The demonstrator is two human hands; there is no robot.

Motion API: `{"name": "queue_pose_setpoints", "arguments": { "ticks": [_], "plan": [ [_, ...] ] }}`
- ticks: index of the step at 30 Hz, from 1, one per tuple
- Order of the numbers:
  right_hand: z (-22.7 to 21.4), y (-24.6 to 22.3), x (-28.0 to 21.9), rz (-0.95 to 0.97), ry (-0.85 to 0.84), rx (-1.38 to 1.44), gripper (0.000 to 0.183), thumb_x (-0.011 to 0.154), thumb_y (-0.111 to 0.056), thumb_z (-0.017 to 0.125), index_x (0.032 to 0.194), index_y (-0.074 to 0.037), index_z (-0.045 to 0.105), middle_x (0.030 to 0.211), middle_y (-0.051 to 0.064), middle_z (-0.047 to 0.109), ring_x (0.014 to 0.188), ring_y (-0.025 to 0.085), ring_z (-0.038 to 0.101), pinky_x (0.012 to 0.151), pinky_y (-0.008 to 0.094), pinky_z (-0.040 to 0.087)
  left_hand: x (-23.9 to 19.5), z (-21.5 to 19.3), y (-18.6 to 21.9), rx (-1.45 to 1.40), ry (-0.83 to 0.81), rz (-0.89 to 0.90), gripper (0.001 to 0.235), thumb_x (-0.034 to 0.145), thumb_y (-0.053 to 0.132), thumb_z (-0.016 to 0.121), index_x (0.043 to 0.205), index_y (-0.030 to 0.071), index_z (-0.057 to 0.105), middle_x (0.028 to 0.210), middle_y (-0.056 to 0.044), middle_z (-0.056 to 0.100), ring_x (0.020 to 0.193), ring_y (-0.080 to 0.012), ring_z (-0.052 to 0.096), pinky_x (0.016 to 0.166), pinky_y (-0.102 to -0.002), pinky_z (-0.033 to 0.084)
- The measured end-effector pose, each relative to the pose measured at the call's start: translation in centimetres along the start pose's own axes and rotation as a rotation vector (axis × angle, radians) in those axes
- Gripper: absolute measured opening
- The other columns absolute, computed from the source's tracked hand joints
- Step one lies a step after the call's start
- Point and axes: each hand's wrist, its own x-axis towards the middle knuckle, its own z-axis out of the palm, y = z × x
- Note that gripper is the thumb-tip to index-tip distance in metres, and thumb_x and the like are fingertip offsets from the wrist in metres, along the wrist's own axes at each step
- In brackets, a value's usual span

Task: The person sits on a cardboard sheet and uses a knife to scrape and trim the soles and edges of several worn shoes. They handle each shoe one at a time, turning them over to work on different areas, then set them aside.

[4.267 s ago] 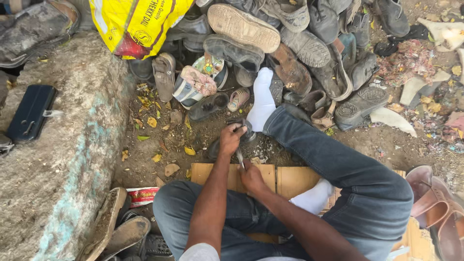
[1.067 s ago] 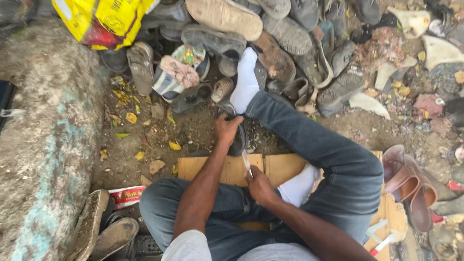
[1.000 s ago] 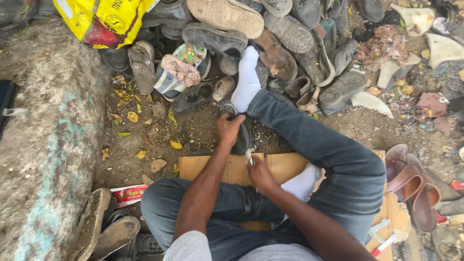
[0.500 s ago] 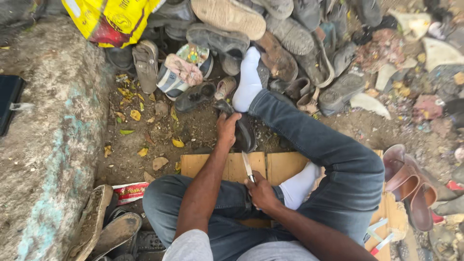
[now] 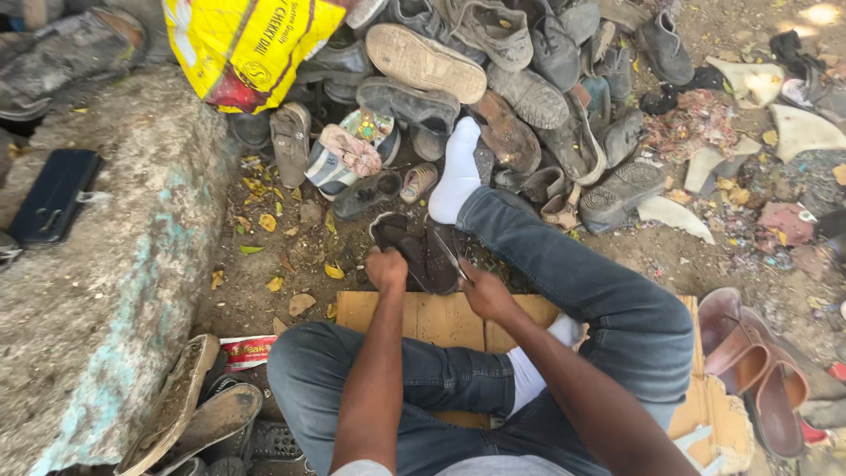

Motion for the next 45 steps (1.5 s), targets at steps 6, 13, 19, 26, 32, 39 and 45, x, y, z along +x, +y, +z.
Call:
{"name": "queue_pose_setpoints", "arguments": {
  "ticks": [6,13,19,26,32,39,45],
  "plan": [
    [0.1,-4.4,7.0,0.004,-0.112,-0.282,0.054,0.1,-0.025,0.05,0.153,-0.012,0.045,0.11,0.029,0.071,0.106,0.046,0.068,0.094,0.054,0.051,0.9,2.3,1.7,0.057,-0.013,-0.375,0.037,0.088,0.023,0.066,0.111,-0.006,0.067,0.11,-0.03,0.071,0.105,-0.0439,0.071,0.092,-0.049,0.058],
    [1.5,-7.1,9.7,0.116,-0.127,-0.391,0.057,0.098,-0.025,0.048,0.155,-0.021,0.042,0.11,0.025,0.072,0.103,0.045,0.069,0.091,0.055,0.054,-4.1,-1.2,2.8,0.116,0.063,0.12,0.04,0.102,0.02,0.051,0.135,-0.002,0.047,0.102,-0.032,0.07,0.091,-0.0506,0.069,0.083,-0.059,0.052],
    [1.5,-7.3,8.2,0.145,-0.186,-0.437,0.067,0.094,-0.02,0.047,0.16,-0.02,0.03,0.11,0.027,0.07,0.099,0.046,0.069,0.088,0.056,0.053,-4.3,-1.0,2.3,0.13,0.079,0.189,0.035,0.104,0.024,0.051,0.132,0.003,0.048,0.095,-0.03,0.072,0.085,-0.05,0.068,0.078,-0.06,0.052],
    [-0.7,-5.7,5.3,0.045,-0.239,-0.494,0.069,0.096,-0.017,0.046,0.162,-0.011,0.027,0.105,0.027,0.074,0.093,0.045,0.072,0.087,0.055,0.055,-5.2,-0.3,1.5,0.044,0.123,0.257,0.04,0.102,0.019,0.051,0.137,0.001,0.044,0.089,-0.029,0.071,0.077,-0.0505,0.068,0.071,-0.06,0.051],
    [0.5,-6.4,7.3,0.084,-0.199,-0.482,0.075,0.09,-0.015,0.049,0.161,-0.016,0.026,0.104,0.029,0.072,0.095,0.047,0.069,0.087,0.056,0.054,-5.9,-0.3,1.6,0.037,0.213,0.275,0.035,0.102,0.018,0.053,0.131,-0.002,0.048,0.09,-0.03,0.071,0.077,-0.0495,0.068,0.07,-0.057,0.053],
    [0.1,-4.4,0.8,0.021,-0.245,-0.5,0.073,0.093,-0.019,0.05,0.161,-0.013,0.023,0.098,0.031,0.071,0.091,0.05,0.069,0.085,0.059,0.052,-6.5,-0.5,1.4,0.017,0.233,0.292,0.035,0.103,0.015,0.051,0.132,-0.004,0.046,0.091,-0.032,0.069,0.08,-0.052,0.066,0.072,-0.06,0.05],
    [1.6,-5.5,5.0,-0.049,-0.154,-0.349,0.07,0.091,-0.019,0.051,0.158,-0.015,0.031,0.093,0.031,0.071,0.086,0.051,0.069,0.08,0.061,0.054,-6.6,-1.3,1.3,-0.041,0.235,0.225,0.034,0.104,0.016,0.051,0.131,-0.003,0.046,0.096,-0.034,0.068,0.083,-0.0534,0.065,0.073,-0.06,0.05]
  ]
}}
